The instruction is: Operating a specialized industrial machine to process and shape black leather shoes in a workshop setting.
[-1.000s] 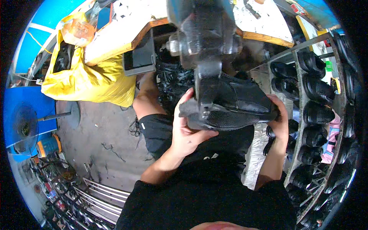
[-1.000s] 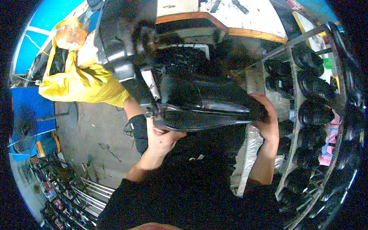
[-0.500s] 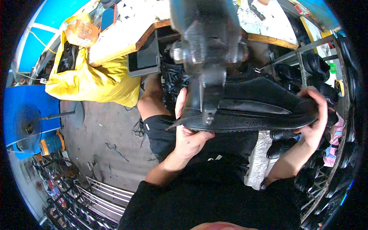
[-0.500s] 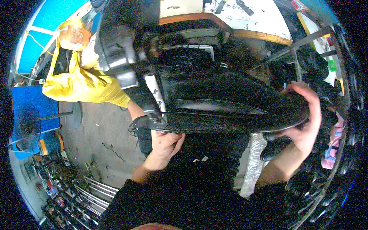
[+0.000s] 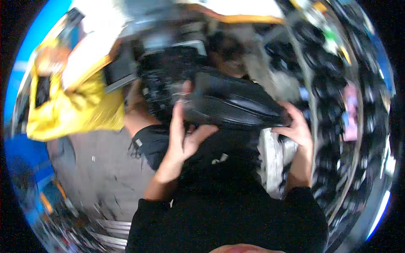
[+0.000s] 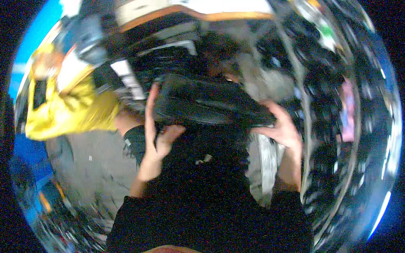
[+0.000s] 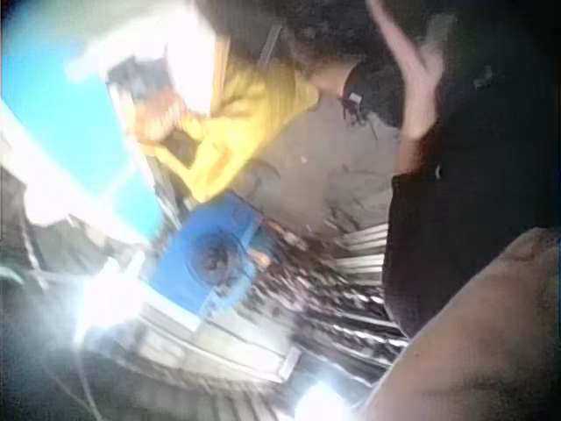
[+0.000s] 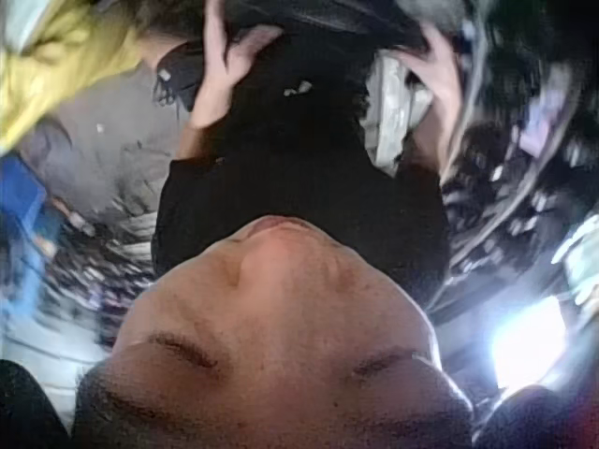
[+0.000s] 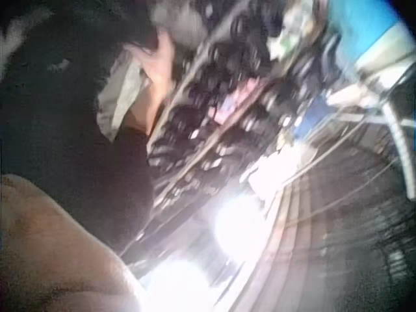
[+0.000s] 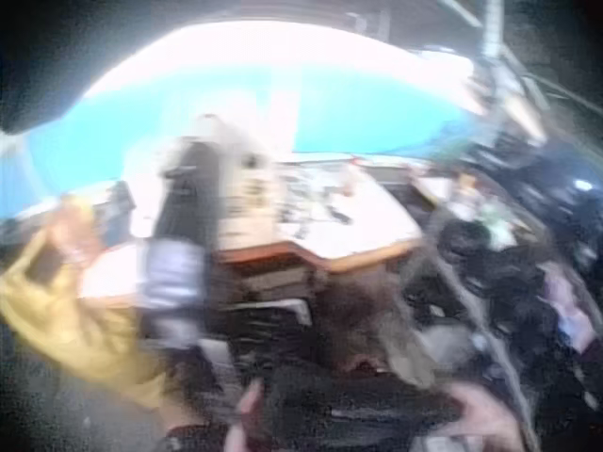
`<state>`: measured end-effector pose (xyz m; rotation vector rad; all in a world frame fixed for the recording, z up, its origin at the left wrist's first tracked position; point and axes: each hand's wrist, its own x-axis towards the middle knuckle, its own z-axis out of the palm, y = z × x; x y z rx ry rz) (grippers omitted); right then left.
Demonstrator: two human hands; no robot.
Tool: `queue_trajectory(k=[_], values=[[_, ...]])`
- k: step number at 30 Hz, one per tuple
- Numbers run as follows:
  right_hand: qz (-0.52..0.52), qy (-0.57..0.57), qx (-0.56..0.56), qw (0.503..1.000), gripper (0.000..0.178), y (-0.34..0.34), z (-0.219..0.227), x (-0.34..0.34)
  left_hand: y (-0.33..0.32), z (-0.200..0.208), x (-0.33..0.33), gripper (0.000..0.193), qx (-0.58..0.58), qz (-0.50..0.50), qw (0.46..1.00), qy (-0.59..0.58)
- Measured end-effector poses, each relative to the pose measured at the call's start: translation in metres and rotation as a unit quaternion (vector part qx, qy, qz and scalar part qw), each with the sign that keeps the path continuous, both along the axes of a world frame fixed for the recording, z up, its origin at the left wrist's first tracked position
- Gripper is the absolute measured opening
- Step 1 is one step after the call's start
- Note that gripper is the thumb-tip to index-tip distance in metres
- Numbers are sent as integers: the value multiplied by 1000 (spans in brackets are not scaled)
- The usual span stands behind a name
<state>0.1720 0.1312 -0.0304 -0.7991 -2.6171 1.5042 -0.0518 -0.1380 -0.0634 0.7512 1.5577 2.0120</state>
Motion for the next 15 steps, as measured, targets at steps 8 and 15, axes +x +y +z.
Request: queue_trajectory(k=[8, 15], values=[[-591, 122, -183, 776, 54, -138, -59, 224, 18, -124, -4, 46, -232, -154, 958, 64], [-691, -35, 256, 675, 58, -125, -166, 297, -2, -149, 15, 43, -302, -200, 910, 203]])
